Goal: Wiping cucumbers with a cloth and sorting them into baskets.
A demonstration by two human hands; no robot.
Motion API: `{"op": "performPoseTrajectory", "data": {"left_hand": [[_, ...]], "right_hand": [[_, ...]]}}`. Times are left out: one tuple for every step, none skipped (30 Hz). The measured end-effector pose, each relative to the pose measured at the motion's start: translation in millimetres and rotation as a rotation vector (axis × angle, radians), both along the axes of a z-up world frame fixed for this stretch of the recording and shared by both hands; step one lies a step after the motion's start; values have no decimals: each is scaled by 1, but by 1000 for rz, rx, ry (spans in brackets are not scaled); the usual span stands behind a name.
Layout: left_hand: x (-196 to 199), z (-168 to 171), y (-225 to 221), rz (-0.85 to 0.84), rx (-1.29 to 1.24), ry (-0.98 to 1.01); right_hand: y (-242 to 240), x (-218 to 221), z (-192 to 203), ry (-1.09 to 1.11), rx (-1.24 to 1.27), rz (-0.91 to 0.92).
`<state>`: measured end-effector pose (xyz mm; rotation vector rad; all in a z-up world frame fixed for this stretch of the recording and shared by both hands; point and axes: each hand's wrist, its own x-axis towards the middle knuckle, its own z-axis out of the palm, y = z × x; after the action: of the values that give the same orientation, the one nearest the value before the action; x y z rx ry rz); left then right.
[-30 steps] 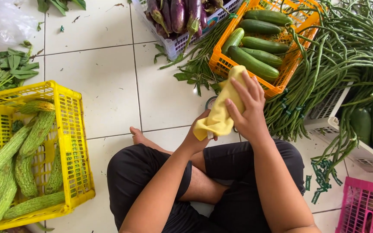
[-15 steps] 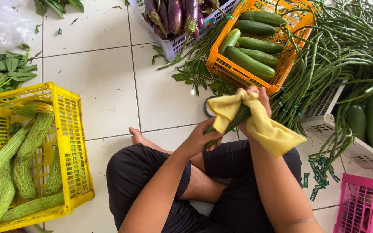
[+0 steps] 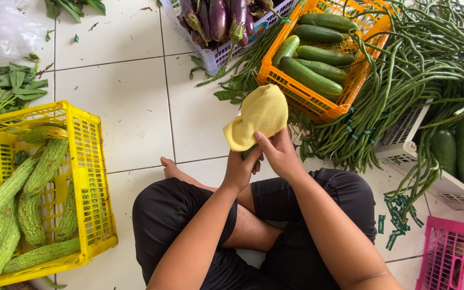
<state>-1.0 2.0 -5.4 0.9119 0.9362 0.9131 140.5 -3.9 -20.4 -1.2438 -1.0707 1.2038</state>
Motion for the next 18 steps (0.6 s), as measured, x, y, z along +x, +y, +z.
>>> {"op": "performPoseTrajectory", "data": {"left_hand": [[-1,-2,1,4,17,26],[2,-3,1,6,16,29],[2,-3,1,-54,9,11],[4,-3,2,-113,2,-8],[4,-3,-1,-116,3,-5],[5,-3,-3,-224,-109,-182],[6,-3,-6,-329,-223,-361],[3,-1,-6,-330,-225,-360],[2,2,-6,-380,-226,-404],[1,4,-6,-430,-226,-448],[1,5,-5,-431,-229,-448],[2,5,-4,-407,-168,-307],[2,6,-3,-381,-107,-166],[2,10,-3,-381,-108,-166],[1,14,-3,-313,-27,-9],[1,19,-2,-243,53,147],[0,20,-2,-238,54,145],[-2,22,-1,-190,51,267]], "right_hand": [[1,2,-6,-25,-17,-11],[2,10,-6,-22,-19,-9],[2,17,-7,-29,-27,-70],[3,25,-8,-37,-35,-131],[4,32,-14,-34,-35,-134],[6,39,-19,223,26,-222],[6,46,-24,479,86,-308],[0,46,-24,480,84,-309],[-6,48,-24,654,98,-312],[-12,51,-23,827,112,-314],[-9,45,-7,827,110,-316],[-5,39,9,819,95,-328],[-2,33,25,811,81,-339],[4,39,19,811,79,-339],[12,45,13,656,77,-430],[19,51,7,500,74,-518],[20,56,3,498,73,-512],[21,61,-1,159,170,-421]]}}
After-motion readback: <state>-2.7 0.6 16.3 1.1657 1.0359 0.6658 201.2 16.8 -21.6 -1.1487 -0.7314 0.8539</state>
